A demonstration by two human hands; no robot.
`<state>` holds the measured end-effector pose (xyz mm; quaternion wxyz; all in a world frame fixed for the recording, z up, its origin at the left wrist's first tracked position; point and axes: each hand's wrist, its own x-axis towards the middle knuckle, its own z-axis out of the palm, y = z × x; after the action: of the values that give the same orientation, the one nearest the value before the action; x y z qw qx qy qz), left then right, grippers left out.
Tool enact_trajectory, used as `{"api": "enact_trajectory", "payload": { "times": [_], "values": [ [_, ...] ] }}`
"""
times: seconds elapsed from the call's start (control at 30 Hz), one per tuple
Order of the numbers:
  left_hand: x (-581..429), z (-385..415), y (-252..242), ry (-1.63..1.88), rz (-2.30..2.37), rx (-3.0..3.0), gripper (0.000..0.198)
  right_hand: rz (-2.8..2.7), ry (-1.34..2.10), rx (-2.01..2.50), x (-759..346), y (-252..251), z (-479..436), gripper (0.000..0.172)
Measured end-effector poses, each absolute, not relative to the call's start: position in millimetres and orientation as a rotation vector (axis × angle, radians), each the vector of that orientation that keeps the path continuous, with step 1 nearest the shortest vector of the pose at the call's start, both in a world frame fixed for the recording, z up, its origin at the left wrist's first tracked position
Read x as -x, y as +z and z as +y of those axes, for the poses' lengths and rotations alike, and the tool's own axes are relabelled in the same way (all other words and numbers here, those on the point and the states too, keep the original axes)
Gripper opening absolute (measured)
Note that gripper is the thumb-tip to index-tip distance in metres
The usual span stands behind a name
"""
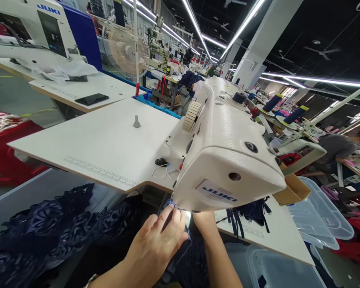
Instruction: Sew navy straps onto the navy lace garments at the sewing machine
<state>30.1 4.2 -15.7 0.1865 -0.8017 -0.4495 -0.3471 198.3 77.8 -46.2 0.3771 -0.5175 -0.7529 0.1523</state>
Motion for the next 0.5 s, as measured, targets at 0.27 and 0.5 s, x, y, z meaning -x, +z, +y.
{"api": "enact_trajectory", "payload": {
  "times": [0.27,0.5],
  "values": [
    [-28.7,6.0,-15.2,-1.018,-1.323,2.28,0.028,-1.953,0.444,1.19,-192.8,-34.9,78.8,0.031],
    [-29.1,7.9,-17.3,-0.937,-1.233,2.333,0.028,-1.854,0.527,1.26,-190.9,-34.3,77.8,0.026]
  ]
}}
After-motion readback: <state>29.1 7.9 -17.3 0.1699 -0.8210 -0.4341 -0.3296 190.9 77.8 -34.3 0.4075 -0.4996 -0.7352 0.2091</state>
